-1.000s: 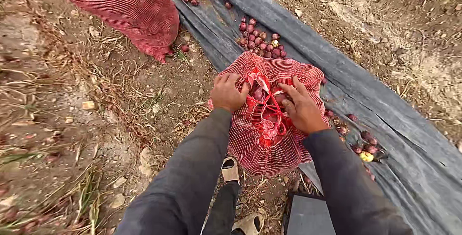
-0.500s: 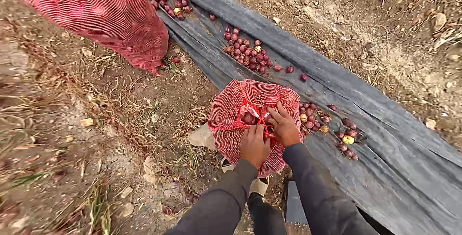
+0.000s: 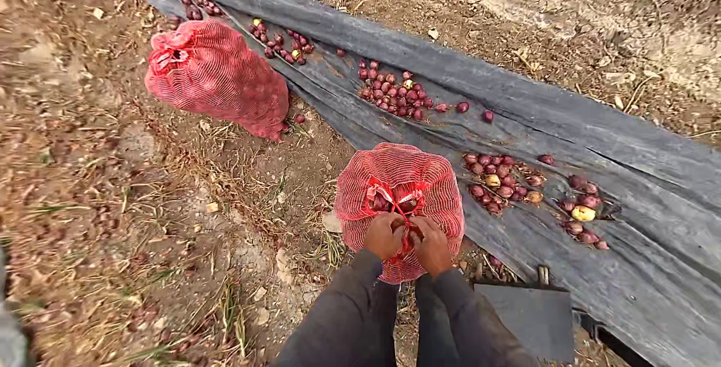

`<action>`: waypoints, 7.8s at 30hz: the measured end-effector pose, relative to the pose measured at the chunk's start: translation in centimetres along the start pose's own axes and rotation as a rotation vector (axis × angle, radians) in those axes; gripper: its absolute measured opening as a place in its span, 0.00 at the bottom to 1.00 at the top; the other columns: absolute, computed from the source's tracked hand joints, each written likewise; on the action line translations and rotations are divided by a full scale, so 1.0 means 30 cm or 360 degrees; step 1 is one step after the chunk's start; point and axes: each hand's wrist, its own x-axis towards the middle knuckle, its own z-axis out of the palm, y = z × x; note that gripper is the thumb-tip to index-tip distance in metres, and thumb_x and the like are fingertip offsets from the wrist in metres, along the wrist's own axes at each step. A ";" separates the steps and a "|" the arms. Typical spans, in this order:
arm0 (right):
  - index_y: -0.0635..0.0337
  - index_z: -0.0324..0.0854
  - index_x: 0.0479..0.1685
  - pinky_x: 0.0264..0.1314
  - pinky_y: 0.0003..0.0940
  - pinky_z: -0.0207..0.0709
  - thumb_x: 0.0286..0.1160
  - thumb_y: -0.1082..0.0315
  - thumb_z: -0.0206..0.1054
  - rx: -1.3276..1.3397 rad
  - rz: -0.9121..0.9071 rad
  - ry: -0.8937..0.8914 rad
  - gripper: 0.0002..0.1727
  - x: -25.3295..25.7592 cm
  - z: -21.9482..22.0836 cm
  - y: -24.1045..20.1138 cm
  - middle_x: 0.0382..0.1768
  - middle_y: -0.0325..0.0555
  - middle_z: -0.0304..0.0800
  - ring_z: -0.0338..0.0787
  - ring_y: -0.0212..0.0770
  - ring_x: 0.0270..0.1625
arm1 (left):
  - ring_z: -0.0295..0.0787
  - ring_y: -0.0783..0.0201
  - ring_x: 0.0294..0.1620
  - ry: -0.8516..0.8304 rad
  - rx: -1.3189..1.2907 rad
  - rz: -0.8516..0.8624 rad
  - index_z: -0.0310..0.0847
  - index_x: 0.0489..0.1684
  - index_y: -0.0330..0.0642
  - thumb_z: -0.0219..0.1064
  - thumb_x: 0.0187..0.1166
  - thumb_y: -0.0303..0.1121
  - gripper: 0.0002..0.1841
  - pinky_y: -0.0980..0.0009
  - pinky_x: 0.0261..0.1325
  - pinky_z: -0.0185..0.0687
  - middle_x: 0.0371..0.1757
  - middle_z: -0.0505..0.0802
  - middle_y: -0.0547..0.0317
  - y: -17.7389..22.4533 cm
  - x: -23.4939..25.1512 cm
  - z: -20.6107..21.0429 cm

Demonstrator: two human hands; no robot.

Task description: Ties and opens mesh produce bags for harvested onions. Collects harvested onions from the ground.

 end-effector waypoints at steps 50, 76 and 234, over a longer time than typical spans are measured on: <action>0.54 0.85 0.65 0.72 0.54 0.80 0.88 0.63 0.55 -0.0194 -0.0140 -0.0395 0.17 0.084 -0.044 0.010 0.67 0.50 0.88 0.86 0.53 0.73 | 0.83 0.51 0.76 -0.0244 0.0691 -0.0158 0.85 0.68 0.46 0.61 0.85 0.36 0.17 0.49 0.79 0.77 0.71 0.89 0.50 0.179 0.043 -0.028; 0.62 0.91 0.34 0.68 0.55 0.84 0.70 0.79 0.70 0.0268 -0.0105 0.0327 0.05 0.004 0.050 0.021 0.53 0.52 0.94 0.91 0.51 0.62 | 0.87 0.48 0.69 -0.0337 0.0780 0.0261 0.89 0.62 0.51 0.61 0.85 0.34 0.14 0.41 0.68 0.84 0.68 0.90 0.53 0.141 0.045 -0.086; 0.52 0.91 0.45 0.61 0.51 0.86 0.74 0.67 0.73 -0.0580 -0.0336 -0.0839 0.05 0.149 -0.112 -0.010 0.52 0.44 0.90 0.91 0.47 0.55 | 0.89 0.54 0.68 -0.0324 0.0256 0.0152 0.92 0.56 0.47 0.63 0.86 0.42 0.14 0.47 0.75 0.81 0.62 0.94 0.54 0.012 0.027 -0.001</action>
